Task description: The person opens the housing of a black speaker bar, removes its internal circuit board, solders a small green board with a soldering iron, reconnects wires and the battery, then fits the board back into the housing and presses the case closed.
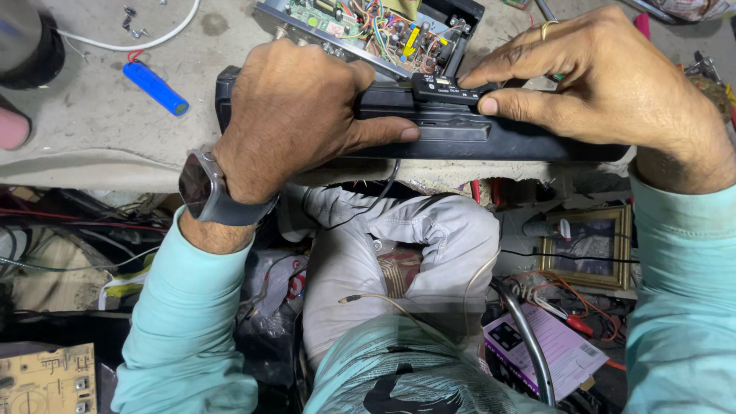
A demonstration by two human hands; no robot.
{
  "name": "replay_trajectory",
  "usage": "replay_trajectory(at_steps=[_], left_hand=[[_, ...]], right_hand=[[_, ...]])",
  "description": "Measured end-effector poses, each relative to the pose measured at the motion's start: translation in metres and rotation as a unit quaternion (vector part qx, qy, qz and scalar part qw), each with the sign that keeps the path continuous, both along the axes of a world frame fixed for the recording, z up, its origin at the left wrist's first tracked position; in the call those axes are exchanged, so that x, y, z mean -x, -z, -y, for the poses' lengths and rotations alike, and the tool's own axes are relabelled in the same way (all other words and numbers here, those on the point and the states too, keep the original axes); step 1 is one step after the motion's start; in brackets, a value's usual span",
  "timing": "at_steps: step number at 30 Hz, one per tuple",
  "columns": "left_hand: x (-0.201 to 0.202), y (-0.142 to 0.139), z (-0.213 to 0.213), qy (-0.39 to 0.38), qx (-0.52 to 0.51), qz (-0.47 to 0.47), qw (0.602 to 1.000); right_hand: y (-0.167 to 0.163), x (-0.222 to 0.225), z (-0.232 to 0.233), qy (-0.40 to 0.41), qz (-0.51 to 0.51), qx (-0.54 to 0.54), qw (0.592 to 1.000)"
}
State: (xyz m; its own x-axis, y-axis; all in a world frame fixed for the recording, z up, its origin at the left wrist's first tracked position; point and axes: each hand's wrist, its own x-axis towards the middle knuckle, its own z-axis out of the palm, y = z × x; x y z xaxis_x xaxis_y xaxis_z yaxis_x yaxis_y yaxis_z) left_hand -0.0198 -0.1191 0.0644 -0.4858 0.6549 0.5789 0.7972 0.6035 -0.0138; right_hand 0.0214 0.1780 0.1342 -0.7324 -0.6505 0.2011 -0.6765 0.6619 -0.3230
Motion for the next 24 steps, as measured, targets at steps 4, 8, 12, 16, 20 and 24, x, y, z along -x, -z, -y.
replay_trajectory(at_steps=[4, 8, 12, 16, 20, 24], left_hand=[[0.0015, 0.0027, 0.0011, 0.004, 0.002, -0.007, 1.000], [0.0022, 0.0029, 0.0012, 0.003, 0.007, -0.013, 1.000], [0.0018, 0.0023, 0.0010, 0.004, 0.004, -0.013, 1.000], [0.0004, 0.0023, 0.0007, 0.004, -0.001, -0.024, 1.000], [-0.0007, 0.0021, -0.0001, 0.002, -0.007, -0.020, 1.000], [-0.0009, 0.0011, 0.0005, 0.008, -0.008, -0.012, 1.000]], right_hand=[[-0.0026, -0.0022, 0.0044, 0.012, 0.008, -0.012, 1.000], [-0.0025, -0.0030, 0.0059, 0.013, 0.010, 0.005, 1.000], [-0.0007, -0.0028, 0.0046, 0.013, 0.016, 0.016, 1.000], [0.0005, -0.0027, 0.0027, 0.015, 0.004, 0.004, 1.000], [0.0034, -0.0041, 0.0050, 0.040, 0.005, 0.014, 0.999], [0.0068, -0.0050, 0.0062, 0.031, -0.011, 0.037, 0.999]])
